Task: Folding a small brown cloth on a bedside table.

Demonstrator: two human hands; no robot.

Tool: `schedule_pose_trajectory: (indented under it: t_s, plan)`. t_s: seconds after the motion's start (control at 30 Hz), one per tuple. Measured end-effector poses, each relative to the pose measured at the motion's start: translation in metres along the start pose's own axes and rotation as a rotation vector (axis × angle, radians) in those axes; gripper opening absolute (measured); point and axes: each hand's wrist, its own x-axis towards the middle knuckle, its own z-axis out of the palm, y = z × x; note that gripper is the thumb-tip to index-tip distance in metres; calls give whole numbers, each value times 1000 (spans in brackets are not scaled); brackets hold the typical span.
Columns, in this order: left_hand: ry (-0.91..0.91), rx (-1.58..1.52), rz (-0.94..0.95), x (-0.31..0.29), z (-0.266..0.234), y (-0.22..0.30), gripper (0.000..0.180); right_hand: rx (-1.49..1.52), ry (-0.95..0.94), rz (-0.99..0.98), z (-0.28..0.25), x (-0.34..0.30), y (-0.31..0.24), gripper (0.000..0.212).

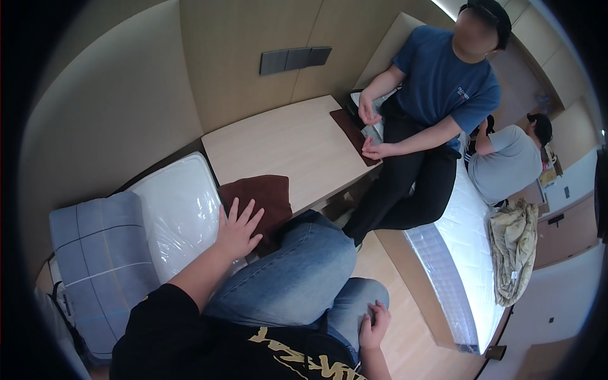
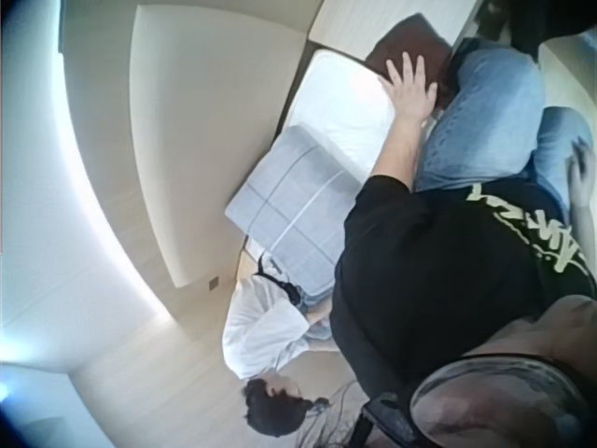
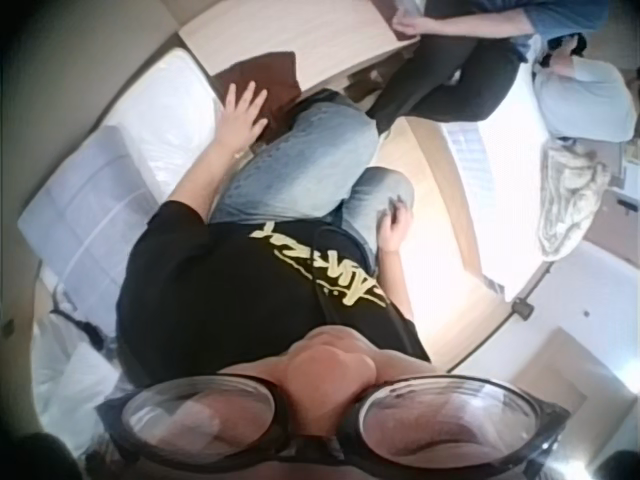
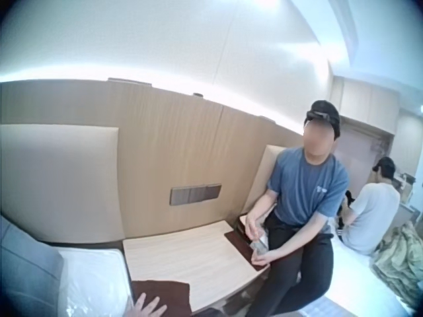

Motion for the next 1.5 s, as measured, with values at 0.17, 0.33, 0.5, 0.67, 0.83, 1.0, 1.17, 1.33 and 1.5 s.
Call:
schedule_pose_trajectory:
  t_s: [0.17,0.33,0.5,0.67,0.83,1.0,1.17,1.33,1.5]
  plan:
    - [40,-38,-101,42,-2,-8,80,-27,-19,1,1,1,1,32]
    - [79,0,-213,104,-7,-27,76,-13,-17,4,-1,6,-4,32]
    - [-25,27,-308,167,-15,-43,77,-26,-54,-11,3,8,-4,34]
    - [-144,4,-356,226,-32,-43,82,-41,-69,11,1,10,-2,36]
    - [-261,-28,-416,269,-49,-51,88,-59,-125,34,2,14,-8,36]
    - [-283,9,-430,310,-51,-50,91,-67,-133,34,3,22,-8,36]
    - [-258,38,-468,337,-45,-41,90,-32,-119,55,5,30,-10,35]
    - [-221,94,-476,343,-39,-21,86,-39,-114,53,5,30,-7,33]
    - [-210,119,-318,327,-28,20,86,-43,-104,41,3,26,-5,33]
